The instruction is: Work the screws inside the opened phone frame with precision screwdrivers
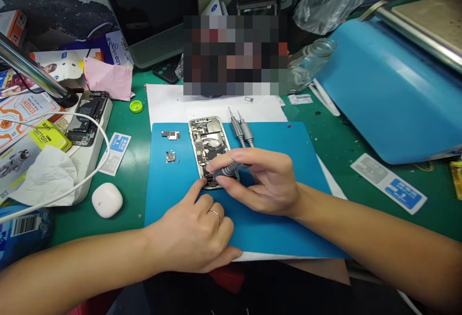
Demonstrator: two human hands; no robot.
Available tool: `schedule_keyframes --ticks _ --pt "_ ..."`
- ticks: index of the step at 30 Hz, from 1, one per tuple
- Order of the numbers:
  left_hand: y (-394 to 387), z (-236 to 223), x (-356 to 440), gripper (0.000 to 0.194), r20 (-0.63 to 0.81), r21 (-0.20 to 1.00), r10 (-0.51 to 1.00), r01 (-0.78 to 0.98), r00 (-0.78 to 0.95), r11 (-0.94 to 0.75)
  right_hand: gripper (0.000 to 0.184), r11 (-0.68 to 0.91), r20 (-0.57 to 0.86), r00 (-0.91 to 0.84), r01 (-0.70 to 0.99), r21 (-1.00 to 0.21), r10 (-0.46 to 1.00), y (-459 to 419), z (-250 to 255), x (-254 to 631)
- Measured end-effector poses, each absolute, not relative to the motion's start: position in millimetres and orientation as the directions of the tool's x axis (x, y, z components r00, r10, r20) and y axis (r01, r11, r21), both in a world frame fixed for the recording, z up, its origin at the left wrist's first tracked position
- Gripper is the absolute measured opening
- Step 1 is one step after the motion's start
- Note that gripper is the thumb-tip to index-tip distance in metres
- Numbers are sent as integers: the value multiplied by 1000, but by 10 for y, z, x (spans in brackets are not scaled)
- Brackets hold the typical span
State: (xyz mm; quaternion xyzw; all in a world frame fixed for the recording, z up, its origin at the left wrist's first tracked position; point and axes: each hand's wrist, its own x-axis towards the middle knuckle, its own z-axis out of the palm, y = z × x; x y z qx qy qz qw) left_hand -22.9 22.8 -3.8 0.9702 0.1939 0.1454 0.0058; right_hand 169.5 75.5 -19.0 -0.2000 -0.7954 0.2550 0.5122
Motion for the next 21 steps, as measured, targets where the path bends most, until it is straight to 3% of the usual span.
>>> schedule_keyframes --ticks 11,21 --pt "227 -39 -231 39 271 79 380 373 884 -924 64 804 714 -414 79 -590 565 772 -202 1696" --pt "239 -43 -233 40 276 70 372 367 886 -927 50 887 769 -461 99 -451 443 793 -89 1706"
